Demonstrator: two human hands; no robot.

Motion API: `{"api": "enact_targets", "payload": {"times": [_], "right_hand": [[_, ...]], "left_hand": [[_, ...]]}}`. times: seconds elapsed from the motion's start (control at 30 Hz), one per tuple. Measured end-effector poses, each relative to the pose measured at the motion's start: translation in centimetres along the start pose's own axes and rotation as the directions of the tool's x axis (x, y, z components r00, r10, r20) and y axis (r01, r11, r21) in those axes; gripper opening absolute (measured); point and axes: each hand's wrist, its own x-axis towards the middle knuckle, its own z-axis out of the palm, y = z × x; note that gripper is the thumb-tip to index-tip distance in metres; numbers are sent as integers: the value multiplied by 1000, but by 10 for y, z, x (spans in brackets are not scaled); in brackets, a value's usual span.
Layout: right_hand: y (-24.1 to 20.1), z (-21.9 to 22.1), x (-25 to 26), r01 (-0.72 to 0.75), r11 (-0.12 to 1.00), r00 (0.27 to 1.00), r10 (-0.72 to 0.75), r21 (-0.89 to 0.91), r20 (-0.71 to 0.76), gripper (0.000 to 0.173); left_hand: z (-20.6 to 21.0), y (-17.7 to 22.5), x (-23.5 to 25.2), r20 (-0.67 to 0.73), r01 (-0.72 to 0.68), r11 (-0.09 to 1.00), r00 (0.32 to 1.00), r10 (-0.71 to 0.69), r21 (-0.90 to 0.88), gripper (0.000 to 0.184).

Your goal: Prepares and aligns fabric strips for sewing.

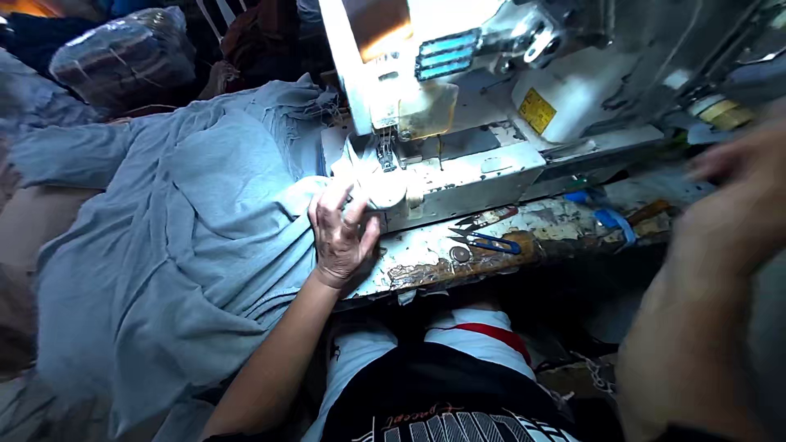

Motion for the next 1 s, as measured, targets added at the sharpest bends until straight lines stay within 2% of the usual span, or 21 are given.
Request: {"api": "enact_targets", "payload": {"times": [0.03,0.07,0.13,0.17,0.23,0.3,0.37,0.43,0.47,0.53,0.57,0.63,0.7,0.77,0.87,0.93,0.97,1.0], "right_hand": [[-20,17,-24,79,996,981,-70,-47,179,33],[-26,34,-45,152,986,929,-120,-66,351,32],[-19,59,-71,287,952,746,-151,-108,649,27],[-17,67,-76,357,926,666,-163,-119,728,30],[-23,78,-71,444,887,547,-157,-125,822,38],[-31,87,-63,512,848,440,-123,-136,890,41],[-35,88,-57,585,801,396,-146,-127,906,40],[-38,77,-50,594,801,400,-209,-78,892,38],[-41,70,-46,580,813,432,-256,-49,865,39],[-53,66,-44,543,839,563,-335,-33,755,47],[-63,70,-44,530,848,623,-371,-24,689,50],[-89,90,-41,546,837,686,-446,-3,575,44],[-119,124,-36,598,802,707,-518,-15,483,35],[-144,170,-30,630,776,696,-538,-44,476,26],[-157,214,-22,636,772,619,-519,11,590,21],[-150,199,-29,638,765,623,-578,84,527,26],[-142,180,-38,624,775,637,-577,97,511,28],[-130,159,-48,606,790,642,-553,91,531,31]], "left_hand": [[-11,4,15,66,64,997,996,-66,36,46],[-24,8,33,173,116,987,976,-134,112,52],[-40,12,69,400,102,956,892,-210,273,52],[-38,9,83,475,53,948,856,-205,313,43],[-22,-1,102,522,-6,939,832,-186,344,22],[2,-23,120,491,60,922,832,-258,382,25],[20,-55,141,458,183,856,780,-426,484,32],[16,-82,149,416,289,769,706,-574,571,34],[3,-85,143,368,326,772,735,-570,545,32],[-30,-77,111,186,280,877,909,-374,391,26],[-44,-69,91,73,210,922,967,-246,324,21],[-61,-57,58,-105,72,956,993,-43,283,13],[-66,-54,41,-179,2,957,983,52,290,13],[-67,-52,36,-202,-11,957,977,72,289,11],[-75,-44,36,-236,-19,975,969,73,221,9],[-91,-48,46,-154,16,984,988,11,176,13],[-98,-55,51,-59,70,984,996,-61,166,17],[-105,-65,52,80,155,975,982,-169,159,30]]}}
